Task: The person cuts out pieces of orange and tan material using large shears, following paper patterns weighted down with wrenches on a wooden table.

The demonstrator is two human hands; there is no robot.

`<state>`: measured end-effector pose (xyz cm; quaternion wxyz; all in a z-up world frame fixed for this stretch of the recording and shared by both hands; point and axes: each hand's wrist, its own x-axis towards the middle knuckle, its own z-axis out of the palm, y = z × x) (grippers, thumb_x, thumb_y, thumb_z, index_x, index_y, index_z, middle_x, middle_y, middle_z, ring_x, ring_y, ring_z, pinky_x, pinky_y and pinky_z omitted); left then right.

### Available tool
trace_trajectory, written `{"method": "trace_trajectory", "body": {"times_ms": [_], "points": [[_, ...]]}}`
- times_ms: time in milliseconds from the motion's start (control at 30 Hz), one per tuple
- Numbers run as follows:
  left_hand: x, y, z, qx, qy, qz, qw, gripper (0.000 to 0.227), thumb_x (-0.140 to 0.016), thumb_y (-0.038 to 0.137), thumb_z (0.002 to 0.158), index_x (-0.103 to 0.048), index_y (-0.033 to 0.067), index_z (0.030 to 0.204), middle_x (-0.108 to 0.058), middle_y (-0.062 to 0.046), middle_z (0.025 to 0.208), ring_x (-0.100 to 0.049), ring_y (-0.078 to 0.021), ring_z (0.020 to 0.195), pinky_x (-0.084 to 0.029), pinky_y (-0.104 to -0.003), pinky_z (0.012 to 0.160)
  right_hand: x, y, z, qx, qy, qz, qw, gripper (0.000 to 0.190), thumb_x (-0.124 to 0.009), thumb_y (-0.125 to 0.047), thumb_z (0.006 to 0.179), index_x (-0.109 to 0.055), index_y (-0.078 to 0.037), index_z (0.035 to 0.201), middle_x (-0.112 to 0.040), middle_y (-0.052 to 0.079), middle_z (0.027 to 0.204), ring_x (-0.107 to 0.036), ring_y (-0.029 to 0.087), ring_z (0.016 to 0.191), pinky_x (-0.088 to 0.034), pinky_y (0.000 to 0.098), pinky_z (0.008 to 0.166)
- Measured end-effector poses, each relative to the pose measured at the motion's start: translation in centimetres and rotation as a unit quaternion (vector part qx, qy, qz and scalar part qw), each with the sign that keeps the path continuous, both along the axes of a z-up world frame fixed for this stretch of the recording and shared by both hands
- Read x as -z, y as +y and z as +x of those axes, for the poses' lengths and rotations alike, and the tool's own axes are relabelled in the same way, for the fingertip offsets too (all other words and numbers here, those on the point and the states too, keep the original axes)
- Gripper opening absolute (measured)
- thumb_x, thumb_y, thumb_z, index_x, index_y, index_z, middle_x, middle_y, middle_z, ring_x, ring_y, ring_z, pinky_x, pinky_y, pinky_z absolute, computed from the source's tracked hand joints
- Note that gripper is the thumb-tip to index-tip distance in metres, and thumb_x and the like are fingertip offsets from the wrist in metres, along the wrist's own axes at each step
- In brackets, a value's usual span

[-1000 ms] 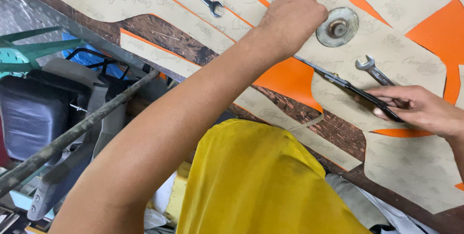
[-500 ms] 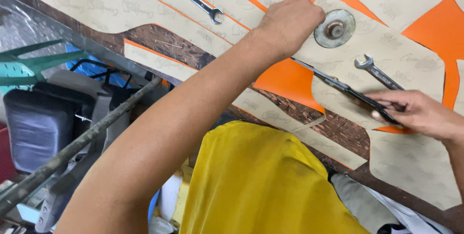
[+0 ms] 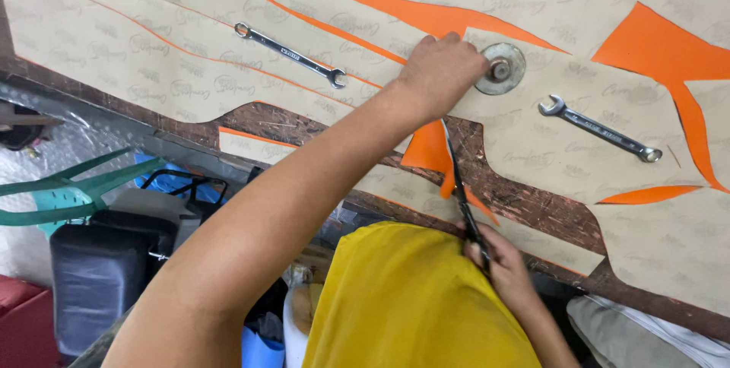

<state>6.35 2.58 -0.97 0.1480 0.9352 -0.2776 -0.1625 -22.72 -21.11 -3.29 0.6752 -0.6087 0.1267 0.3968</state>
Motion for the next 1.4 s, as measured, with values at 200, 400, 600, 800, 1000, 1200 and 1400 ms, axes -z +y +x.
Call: {"method": "trace_trajectory", "body": {"times_ms": [200,400,600,800,1000,1200,1400], "points": [[1.0,0.2,0.6,0.006,0.005,0.003,1.0,0.014,-0.064,0.006,0.081,-0.075,0.0101,0.088,-0.074,-0.013,0.091,-0.07,-0.0358,0.094,-0.057,-0.05,0.076,0.3,4.9,-0.8,0.061,0.035,0.068,0.995,0.043,-0.059,-0.027,0.1,-0.054,-0.002,0.135,-0.053,0.002,0.075,-0.05,0.01,0.066,-0.043,0.025,0.062],[1.0,0.0,1.6,0.085,0.001,0.007,0.996,0.012,-0.064,0.007,0.08,-0.075,0.0093,0.086,-0.074,-0.014,0.09,-0.071,-0.0354,0.093,-0.058,-0.049,0.072,1.2,9.7,-3.8,0.125,-0.051,0.048,0.99,0.042,-0.059,-0.023,0.103,-0.054,0.002,0.137,-0.052,0.0,0.08,-0.05,0.009,0.072,-0.044,0.0249,0.068],[2.0,0.5,1.4,0.125,-0.005,-0.015,0.992,0.011,-0.066,0.009,0.082,-0.076,0.011,0.088,-0.074,-0.012,0.087,-0.072,-0.0343,0.089,-0.056,-0.052,0.067,-1.8,15.7,-4.7,0.242,0.02,0.04,0.969,0.046,-0.059,-0.023,0.101,-0.054,0.003,0.139,-0.051,0.0,0.076,-0.048,0.009,0.066,-0.04,0.0237,0.063],[2.6,0.4,2.7,0.159,-0.008,-0.033,0.987,0.016,-0.067,0.006,0.077,-0.075,0.0092,0.091,-0.074,-0.015,0.09,-0.072,-0.0361,0.089,-0.058,-0.05,0.069,-2.7,17.5,-2.9,0.27,0.007,0.019,0.963,0.045,-0.058,-0.027,0.102,-0.056,0.002,0.137,-0.053,0.0,0.078,-0.049,0.008,0.066,-0.04,0.0229,0.063],[2.5,0.4,5.8,0.142,-0.051,-0.059,0.987,0.01,-0.068,0.008,0.077,-0.073,0.01,0.085,-0.074,-0.015,0.089,-0.073,-0.0348,0.088,-0.057,-0.051,0.07,-2.6,18.8,-2.9,0.301,0.012,0.02,0.953,0.048,-0.06,-0.032,0.101,-0.057,0.001,0.137,-0.053,0.001,0.074,-0.048,0.008,0.063,-0.04,0.0234,0.06],[2.6,0.2,7.1,0.148,-0.08,-0.054,0.984,0.01,-0.068,0.007,0.075,-0.073,0.0107,0.083,-0.074,-0.012,0.085,-0.073,-0.0325,0.086,-0.057,-0.051,0.069,-2.0,19.9,-1.2,0.348,0.0,0.067,0.935,0.048,-0.06,-0.031,0.102,-0.057,0.003,0.136,-0.055,0.002,0.076,-0.047,0.009,0.063,-0.038,0.0234,0.057],[2.5,0.0,8.1,0.191,-0.074,-0.019,0.979,0.009,-0.068,0.007,0.079,-0.072,0.0104,0.086,-0.074,-0.013,0.088,-0.072,-0.0333,0.091,-0.056,-0.051,0.073,-2.4,20.3,-0.1,0.364,0.014,0.06,0.929,0.049,-0.061,-0.032,0.101,-0.058,0.003,0.136,-0.054,0.002,0.075,-0.045,0.009,0.061,-0.037,0.0236,0.057]]}}
